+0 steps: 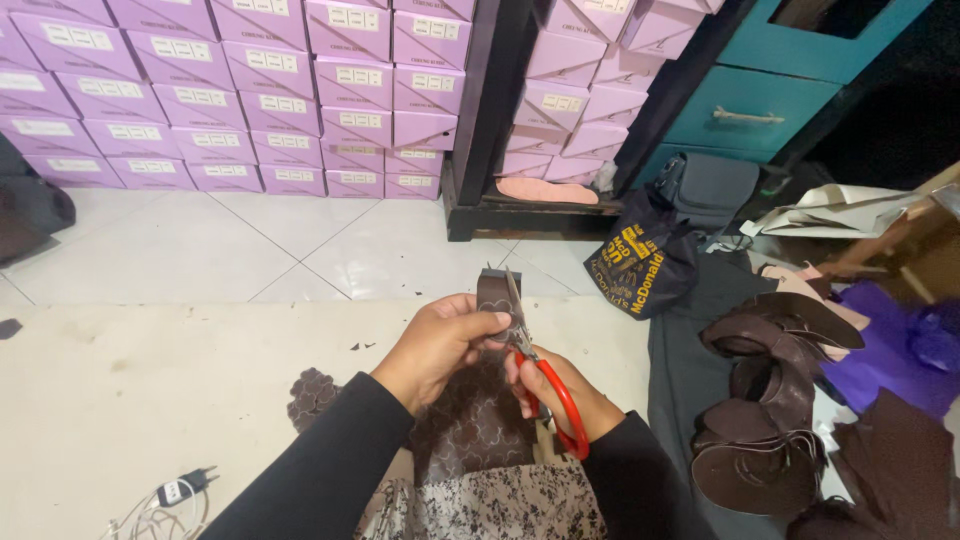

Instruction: The person sits on the floor and uses red-handled scissors to cut cloud-shaped pieces from a brown patterned fabric. They hold the fabric with the left hand and cut with the right, periodically repositioning the material and stacking the cut pieces on the floor.

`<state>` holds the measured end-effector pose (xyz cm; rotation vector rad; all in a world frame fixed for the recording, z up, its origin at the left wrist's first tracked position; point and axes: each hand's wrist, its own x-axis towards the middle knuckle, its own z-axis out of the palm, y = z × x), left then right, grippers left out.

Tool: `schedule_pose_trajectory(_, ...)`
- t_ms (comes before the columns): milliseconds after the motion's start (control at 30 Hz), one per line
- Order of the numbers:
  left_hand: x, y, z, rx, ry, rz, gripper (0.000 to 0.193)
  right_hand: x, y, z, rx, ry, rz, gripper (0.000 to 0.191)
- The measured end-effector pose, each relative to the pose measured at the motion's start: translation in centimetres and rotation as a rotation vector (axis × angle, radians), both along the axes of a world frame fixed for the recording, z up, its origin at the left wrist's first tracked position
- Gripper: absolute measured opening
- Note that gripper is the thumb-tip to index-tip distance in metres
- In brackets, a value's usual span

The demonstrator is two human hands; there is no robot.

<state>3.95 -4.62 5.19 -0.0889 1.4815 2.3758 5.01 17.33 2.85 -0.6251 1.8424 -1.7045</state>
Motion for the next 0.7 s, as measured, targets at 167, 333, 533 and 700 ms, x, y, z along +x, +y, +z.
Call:
schedule_pose_trajectory(167,0.1,0.8,-0.4,0.17,-0.041,-0.055,0.006,0.3,0.4,-0.4,0.022,0.051,-0.049,0.051)
schedule_pose_trajectory(333,0.4,1.2,-0.1,0.189,-0.034,-0.057,0.008,0.2,0.1,-0.2,0.053,0.061,-0.101,0.048)
schedule_pose_trajectory(533,0.4,2.2,0.3,-0.133,0.149,0.068,0.012,0.1,1.2,0.8,0.171,0.117,-0.07,0.043)
schedule_pose_trajectory(700,0.2,1.3,-0.4,-0.104,-0.006,-0.014,0.014,0.1,0.7,0.0,0.012,0.019,0.014,0.049)
